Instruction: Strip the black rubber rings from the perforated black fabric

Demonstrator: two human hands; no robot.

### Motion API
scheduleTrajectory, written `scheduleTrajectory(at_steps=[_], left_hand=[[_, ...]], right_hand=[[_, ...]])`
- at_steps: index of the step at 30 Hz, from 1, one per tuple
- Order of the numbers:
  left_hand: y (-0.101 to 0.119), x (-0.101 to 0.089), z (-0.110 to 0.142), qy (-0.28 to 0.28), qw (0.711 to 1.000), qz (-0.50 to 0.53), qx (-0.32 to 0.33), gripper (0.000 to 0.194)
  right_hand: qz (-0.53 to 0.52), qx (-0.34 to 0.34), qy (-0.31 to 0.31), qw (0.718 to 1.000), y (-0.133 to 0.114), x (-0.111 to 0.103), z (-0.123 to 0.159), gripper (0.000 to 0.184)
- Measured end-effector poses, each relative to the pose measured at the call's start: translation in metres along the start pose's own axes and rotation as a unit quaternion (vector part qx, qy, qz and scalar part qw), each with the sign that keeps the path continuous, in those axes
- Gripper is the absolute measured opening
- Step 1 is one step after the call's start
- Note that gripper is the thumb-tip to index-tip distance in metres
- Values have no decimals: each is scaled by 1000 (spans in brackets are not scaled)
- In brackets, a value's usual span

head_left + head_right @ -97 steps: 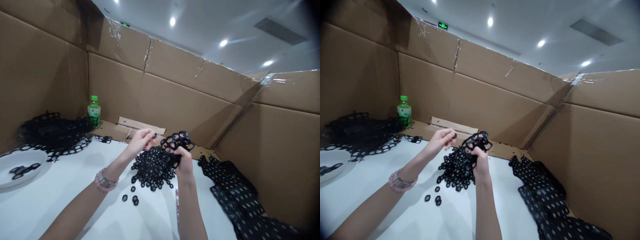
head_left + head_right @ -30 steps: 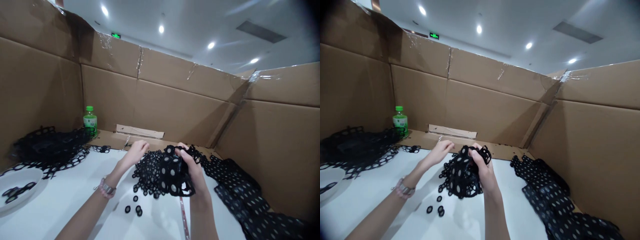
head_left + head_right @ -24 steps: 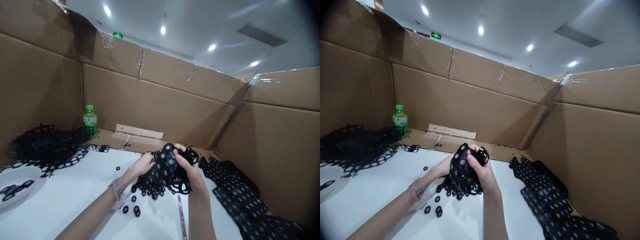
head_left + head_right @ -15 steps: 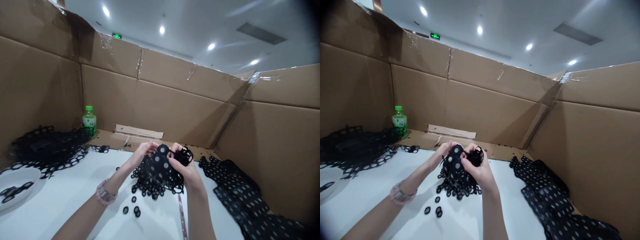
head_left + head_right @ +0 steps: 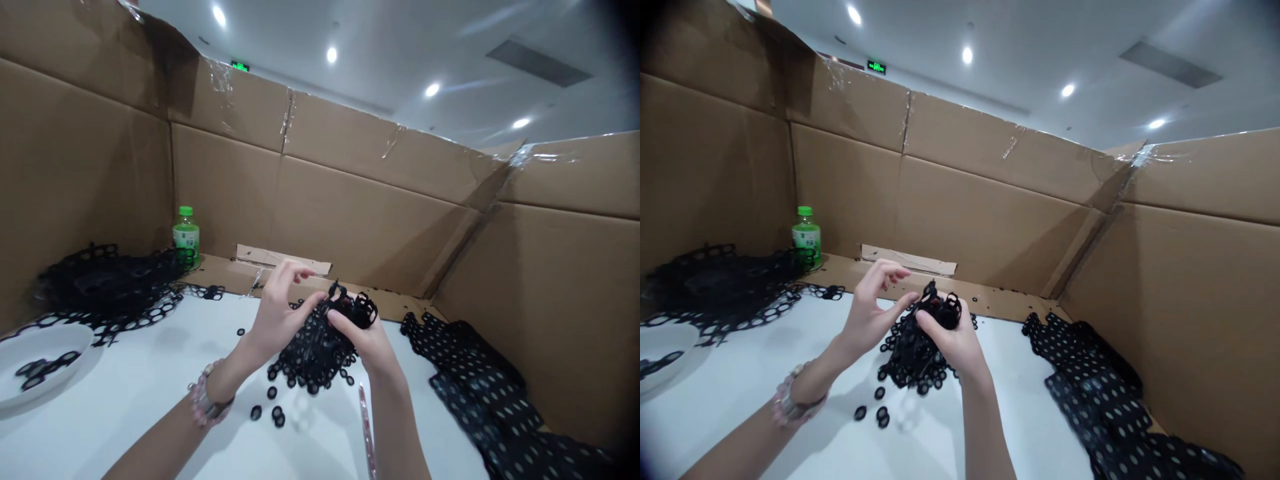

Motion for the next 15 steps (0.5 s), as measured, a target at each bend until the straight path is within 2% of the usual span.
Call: scheduleTrajectory(at_steps=[1,3,5,7,11,15], left_hand=[[3,1,1,-2,1000,-8,25,18],[8,5,2,-56,998,29,31,14],[7,8,3,-111,990,82,-15,14],[0,10,2,-112,983,121,-77,18],[-35,14,-2,-89,970,166,-155,27],[-82,14,-3,-54,973,118,-192,30]], right_hand=[[2,-17,6,1000,-1,1,0,22],[13,-44,10,999,-4,2,-1,19],[20,-54,10,998,-3,2,-3,18],[-1,-49,2,999,0,1,-7,16],[-111,-10,-24,993,8,6,-16,5],[-264,34,29,963,2,6,-16,5]])
Point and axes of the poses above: each hand's wrist, its own z-axis away from the middle knuckle, its own x-axis out of the palm, y = z × x, the point moved 3 cm from there along -z, towards the middle knuckle, and after that the axes turned 8 degrees about x, right-handed, at the moved point
